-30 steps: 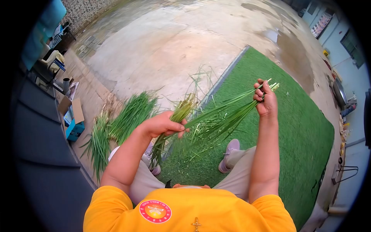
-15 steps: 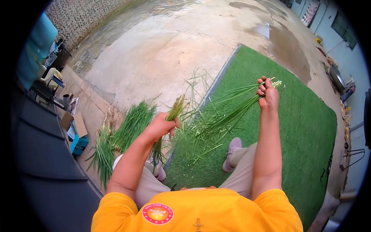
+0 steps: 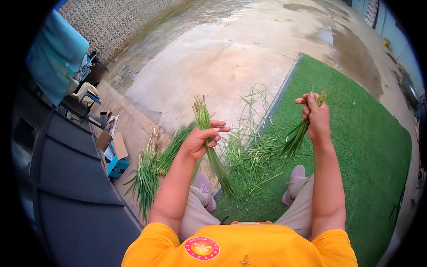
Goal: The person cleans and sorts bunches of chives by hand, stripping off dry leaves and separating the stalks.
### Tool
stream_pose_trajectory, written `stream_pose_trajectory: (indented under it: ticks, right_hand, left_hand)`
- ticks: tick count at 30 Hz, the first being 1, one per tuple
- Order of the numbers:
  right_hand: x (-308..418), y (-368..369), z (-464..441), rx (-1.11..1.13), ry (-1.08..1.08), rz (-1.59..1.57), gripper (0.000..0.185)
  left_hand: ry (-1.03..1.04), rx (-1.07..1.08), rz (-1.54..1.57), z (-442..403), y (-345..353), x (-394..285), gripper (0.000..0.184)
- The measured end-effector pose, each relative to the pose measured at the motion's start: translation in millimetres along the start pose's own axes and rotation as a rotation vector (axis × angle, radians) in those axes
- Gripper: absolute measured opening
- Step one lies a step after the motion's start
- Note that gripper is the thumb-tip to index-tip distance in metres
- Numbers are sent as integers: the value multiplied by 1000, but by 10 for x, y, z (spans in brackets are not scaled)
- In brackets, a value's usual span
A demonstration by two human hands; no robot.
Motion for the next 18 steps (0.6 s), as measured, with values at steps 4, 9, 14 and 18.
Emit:
stream_pose_trajectory:
  ticks: [4,9,14,18]
  right_hand:
    - [-162,528,301,255,247,52,22]
    - [-422,886,446,413,262,176,20]
    - [-500,819,337,301,382,98,14]
    - [-418,740,287,235,410,-61,10]
  left_hand:
    - [-123,161,24,-9,369,223,21]
    - [-227,263,-95,-73,588,435,20]
    - [-178,261,-91,-54,651,424,23]
    - [-149,164,5,-62,526,342,26]
Point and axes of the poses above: each hand's wrist, its own z-axis away from the middle knuckle, its own y-axis out of the palm, x = y × z, the point moved 2 cm from there along -z, towards the middle knuckle, and after that the axes turned 1 degree about -x, right-handed, at the moved point
